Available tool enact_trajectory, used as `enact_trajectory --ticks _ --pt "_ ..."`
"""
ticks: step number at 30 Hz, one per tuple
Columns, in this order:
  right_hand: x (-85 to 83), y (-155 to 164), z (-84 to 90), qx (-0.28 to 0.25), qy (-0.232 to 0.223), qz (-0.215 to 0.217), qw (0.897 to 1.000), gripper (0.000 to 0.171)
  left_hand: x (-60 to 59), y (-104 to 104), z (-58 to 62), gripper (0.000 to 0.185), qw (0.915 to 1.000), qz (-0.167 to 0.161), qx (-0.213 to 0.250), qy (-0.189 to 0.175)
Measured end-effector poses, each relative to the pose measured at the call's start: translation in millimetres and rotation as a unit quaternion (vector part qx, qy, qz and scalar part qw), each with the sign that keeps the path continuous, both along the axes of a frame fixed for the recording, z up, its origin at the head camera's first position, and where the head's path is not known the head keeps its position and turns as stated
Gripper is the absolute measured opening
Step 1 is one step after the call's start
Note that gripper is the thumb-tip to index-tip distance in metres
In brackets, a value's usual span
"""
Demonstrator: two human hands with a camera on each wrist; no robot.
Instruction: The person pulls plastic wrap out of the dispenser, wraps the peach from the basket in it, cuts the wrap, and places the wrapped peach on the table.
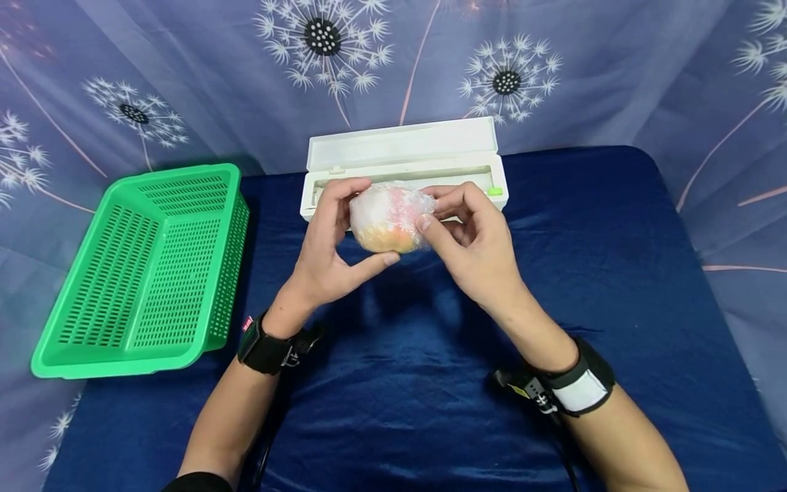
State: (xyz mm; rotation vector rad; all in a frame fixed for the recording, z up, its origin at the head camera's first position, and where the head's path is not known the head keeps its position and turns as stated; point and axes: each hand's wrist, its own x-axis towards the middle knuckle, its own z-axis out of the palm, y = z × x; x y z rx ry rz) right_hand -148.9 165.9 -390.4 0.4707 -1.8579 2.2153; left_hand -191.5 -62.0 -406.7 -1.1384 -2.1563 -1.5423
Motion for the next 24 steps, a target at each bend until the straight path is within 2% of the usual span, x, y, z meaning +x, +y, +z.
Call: enact_trajectory --ticks 2,5,8,12,15,19,24 --pt "-2.4 2.9 -1.7 0.029 0.023 0.002 0.999 0.017 0.0 -1.6 0.9 0.092 0.9997 0.005 -0.012 -0.021" --pt "-6.4 6.8 -5.9 0.078 0.053 0.004 0.996 0.026 -1.0 -5.3 2.1 0.088 0.9976 0.030 -0.050 -0.037" --pt "-10.1 8.9 -10.4 0.141 0.067 0.011 0.988 0.039 -3.7 -9.7 2.1 0.087 0.9929 0.062 -0.094 -0.037" --pt "-14.7 10.1 -15.9 0.215 0.073 0.015 0.974 0.055 -8.3 -13.5 1.6 0.086 0.9878 0.073 -0.131 -0.041" --pt "-17.1 10.4 -19.3 0.242 0.073 0.007 0.967 0.057 -10.6 -15.9 1.8 0.086 0.9830 0.066 -0.159 -0.065" --pt "-21.1 11.9 -23.8 0.277 0.077 0.000 0.958 0.056 -12.8 -21.5 1.9 0.083 0.9719 0.045 -0.208 -0.100" --pt "-26.7 13.0 -28.9 0.325 0.064 0.002 0.944 0.061 -15.4 -28.6 -1.2 0.076 0.9631 0.009 -0.243 -0.115"
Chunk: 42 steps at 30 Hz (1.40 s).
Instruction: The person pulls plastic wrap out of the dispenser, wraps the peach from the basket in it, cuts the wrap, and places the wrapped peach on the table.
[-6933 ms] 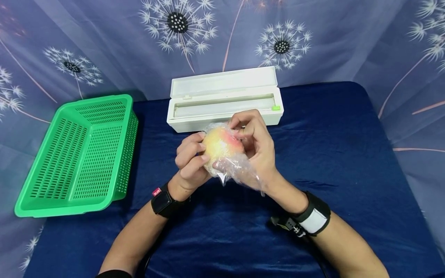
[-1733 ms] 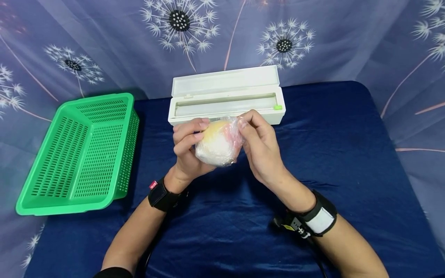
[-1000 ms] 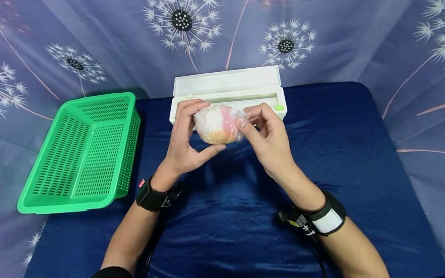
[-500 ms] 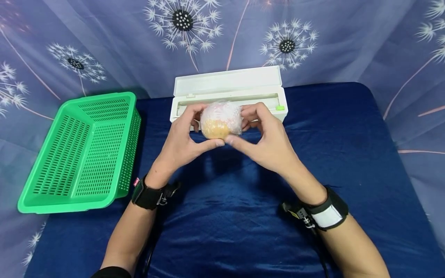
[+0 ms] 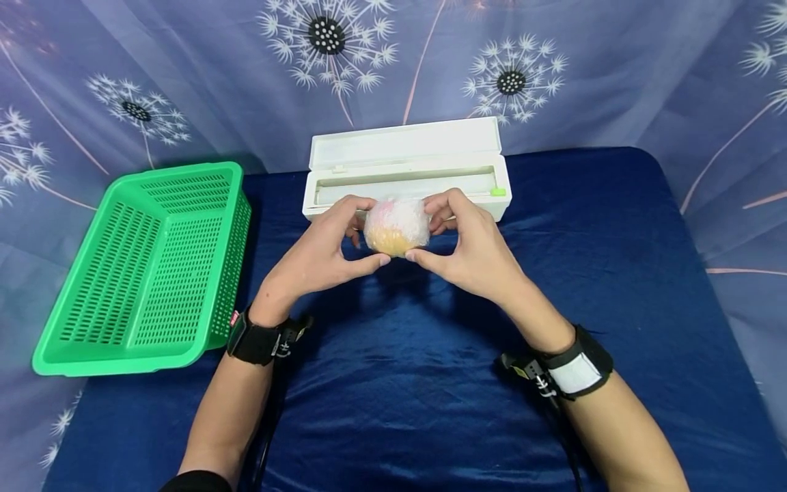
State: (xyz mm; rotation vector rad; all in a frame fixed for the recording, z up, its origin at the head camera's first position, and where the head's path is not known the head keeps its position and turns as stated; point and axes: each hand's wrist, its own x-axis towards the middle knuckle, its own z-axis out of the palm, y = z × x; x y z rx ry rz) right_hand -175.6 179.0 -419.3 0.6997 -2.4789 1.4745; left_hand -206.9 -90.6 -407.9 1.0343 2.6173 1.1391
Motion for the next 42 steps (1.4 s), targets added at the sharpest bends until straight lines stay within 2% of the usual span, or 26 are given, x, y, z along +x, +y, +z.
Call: enact_trajectory --ticks 3,8,13,18,30,42 --pt "-2.2 0.2 -3.3 0.029 -0.009 0.004 1.000 0.068 -1.2 -1.3 -2.9 0.074 0.9998 -0.006 -0.015 -0.013" --pt "-5.8 0.0 -11.3 0.084 -0.016 0.020 0.996 0.077 -2.7 -0.2 -6.6 0.071 0.9974 0.003 -0.072 -0.006" --pt "-10.1 -1.5 -20.5 0.122 -0.024 0.030 0.992 0.071 -5.0 5.7 -11.3 0.069 0.9918 0.011 -0.127 -0.007" --pt "-13.1 -2.9 -29.1 0.141 -0.031 0.040 0.989 0.067 -8.0 10.3 -19.1 0.069 0.9870 0.018 -0.159 -0.011" --pt "-17.3 -5.8 -44.4 0.148 -0.053 0.039 0.987 0.061 -14.2 14.9 -39.0 0.064 0.9854 0.020 -0.169 -0.001" --pt "-16.4 -5.6 -49.2 0.151 -0.048 0.054 0.986 0.061 -14.3 13.2 -42.7 0.063 0.9852 0.016 -0.170 -0.011"
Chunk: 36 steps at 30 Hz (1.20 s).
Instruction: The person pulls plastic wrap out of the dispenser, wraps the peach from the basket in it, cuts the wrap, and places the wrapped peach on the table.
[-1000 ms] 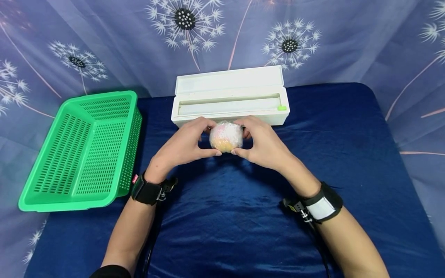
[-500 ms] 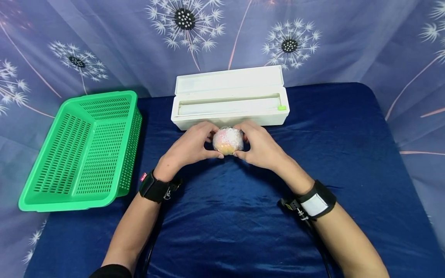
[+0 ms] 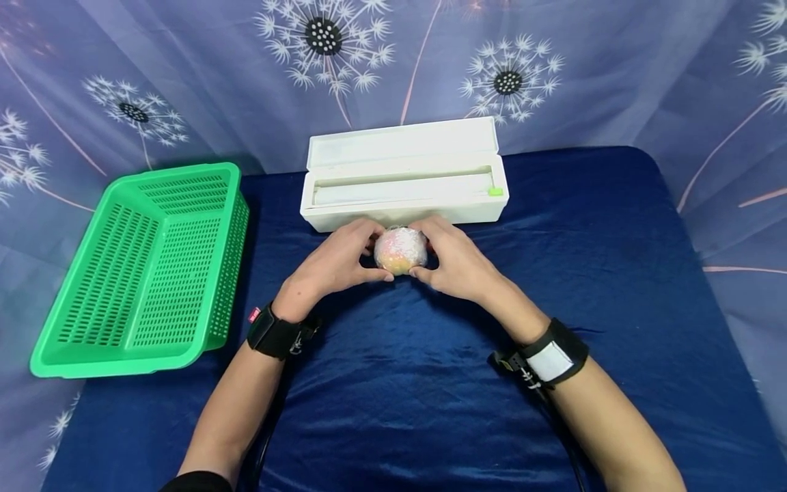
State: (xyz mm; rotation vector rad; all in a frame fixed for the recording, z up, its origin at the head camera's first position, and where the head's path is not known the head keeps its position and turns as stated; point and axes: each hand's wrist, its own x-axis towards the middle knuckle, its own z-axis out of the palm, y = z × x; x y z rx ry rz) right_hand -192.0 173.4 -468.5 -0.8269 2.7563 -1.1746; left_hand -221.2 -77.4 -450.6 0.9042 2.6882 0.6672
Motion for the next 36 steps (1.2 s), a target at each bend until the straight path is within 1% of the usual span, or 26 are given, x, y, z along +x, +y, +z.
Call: enact_trajectory --ticks 5,10,15,17,19,20,22,25,27,29,32,34,36 --pt "4.9 0.0 3.6 0.023 -0.013 0.006 1.000 0.074 4.0 0.0 1.2 0.075 0.9999 -0.002 -0.005 -0.010" --pt "10.8 2.7 7.0 0.047 -0.030 0.001 0.998 0.084 11.4 1.3 6.0 0.087 0.9994 0.002 -0.025 -0.026" --pt "21.5 12.6 12.4 0.070 -0.042 -0.026 0.996 0.083 22.0 1.7 14.2 0.112 0.9972 0.019 -0.053 -0.050" --pt "27.6 18.0 14.4 0.076 -0.039 -0.041 0.995 0.080 28.1 -0.3 17.2 0.119 0.9967 0.024 -0.057 -0.052" --pt "34.8 23.9 16.3 0.078 -0.026 -0.054 0.995 0.079 35.4 -4.9 19.7 0.121 0.9974 0.024 -0.059 -0.033" --pt "38.6 26.9 16.7 0.080 -0.014 -0.060 0.995 0.078 39.5 -8.4 20.5 0.121 0.9980 0.023 -0.057 -0.015" --pt "47.0 33.7 16.8 0.082 0.022 -0.073 0.994 0.078 49.0 -16.8 21.4 0.117 0.9974 0.023 -0.055 0.042" --pt "61.2 43.9 14.8 0.088 0.072 -0.095 0.989 0.078 65.5 -29.2 20.9 0.108 0.9906 0.033 -0.045 0.125" --pt "72.2 50.2 12.1 0.097 0.090 -0.115 0.984 0.079 77.3 -36.3 18.9 0.103 0.9844 0.049 -0.042 0.164" --pt "83.9 55.5 9.7 0.112 0.089 -0.136 0.980 0.080 89.1 -42.5 16.4 0.102 0.9806 0.072 -0.040 0.178" --pt "99.6 60.7 8.0 0.140 0.072 -0.159 0.975 0.081 103.9 -51.3 12.4 0.105 0.9761 0.108 -0.055 0.180" --pt "107.6 63.1 7.3 0.161 0.057 -0.168 0.971 0.082 111.8 -56.6 9.7 0.108 0.9752 0.128 -0.068 0.167" --pt "114.0 65.4 6.2 0.179 0.046 -0.175 0.967 0.083 118.1 -61.1 6.4 0.110 0.9754 0.139 -0.082 0.150"
